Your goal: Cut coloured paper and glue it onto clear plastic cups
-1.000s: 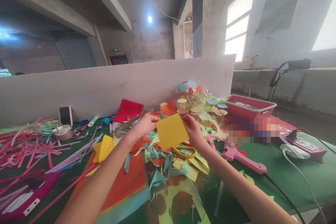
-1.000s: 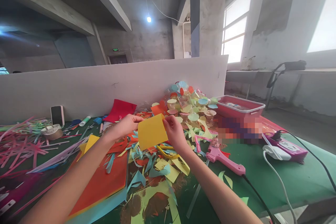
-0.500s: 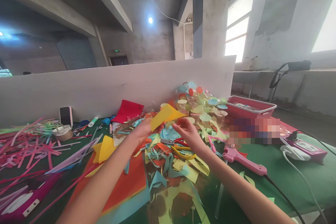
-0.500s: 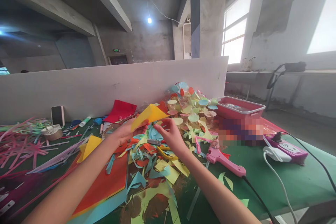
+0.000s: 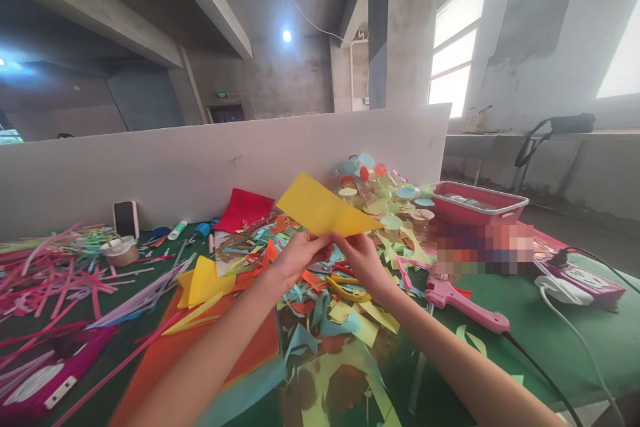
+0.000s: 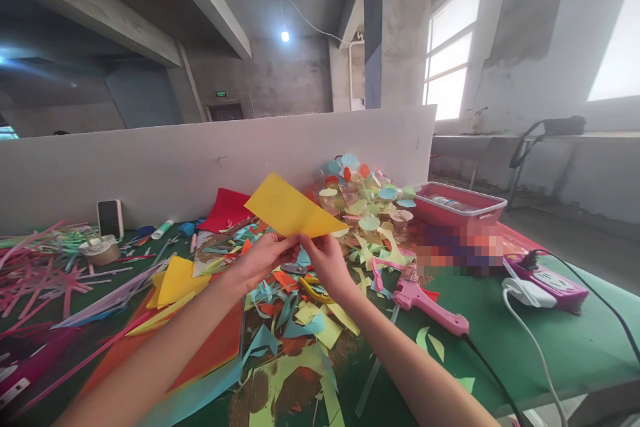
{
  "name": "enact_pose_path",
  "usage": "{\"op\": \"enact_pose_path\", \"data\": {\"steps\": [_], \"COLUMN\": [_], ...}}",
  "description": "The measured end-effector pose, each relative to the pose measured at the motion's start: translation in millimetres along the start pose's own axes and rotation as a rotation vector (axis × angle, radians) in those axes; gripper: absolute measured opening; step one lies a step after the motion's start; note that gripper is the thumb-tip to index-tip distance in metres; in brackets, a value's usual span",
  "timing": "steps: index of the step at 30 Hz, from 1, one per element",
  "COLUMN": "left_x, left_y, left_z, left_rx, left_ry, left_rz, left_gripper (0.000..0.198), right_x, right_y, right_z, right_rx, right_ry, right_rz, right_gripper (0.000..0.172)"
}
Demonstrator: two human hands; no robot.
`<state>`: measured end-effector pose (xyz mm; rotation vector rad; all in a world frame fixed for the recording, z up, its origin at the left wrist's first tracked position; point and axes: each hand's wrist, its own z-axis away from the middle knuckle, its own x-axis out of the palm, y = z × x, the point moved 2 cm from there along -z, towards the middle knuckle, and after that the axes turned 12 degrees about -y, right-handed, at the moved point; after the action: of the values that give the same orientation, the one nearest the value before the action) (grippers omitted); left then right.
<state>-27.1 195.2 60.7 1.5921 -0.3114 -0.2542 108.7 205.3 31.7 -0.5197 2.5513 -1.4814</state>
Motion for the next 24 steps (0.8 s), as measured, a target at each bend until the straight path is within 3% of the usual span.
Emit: {"op": "enact_pose_path", "data": {"steps": [7,15,24], "left_x": [0.6,-24.2,-37.7], "left_y": [3,0,0], "left_z": [3,-7,-11], "left_rx": [0.021,0.042,0.074], "left_ry": [0.041,0.082,0.099], "left_rz": [-0.036,-0.107,-0.206], "left_gripper": [0.044,0.043,0.043], "right_x": [-3,-29,-30], "right_y": [-10,-7,-9], "right_z": [1,-6,-4], "right_rx": [0.064,0.06,0.039], "right_ry": [0.064,0.199,0.208], "right_rz": [0.045,0.254,0.338], "right_gripper": [0.052,0.048,0.051]}}
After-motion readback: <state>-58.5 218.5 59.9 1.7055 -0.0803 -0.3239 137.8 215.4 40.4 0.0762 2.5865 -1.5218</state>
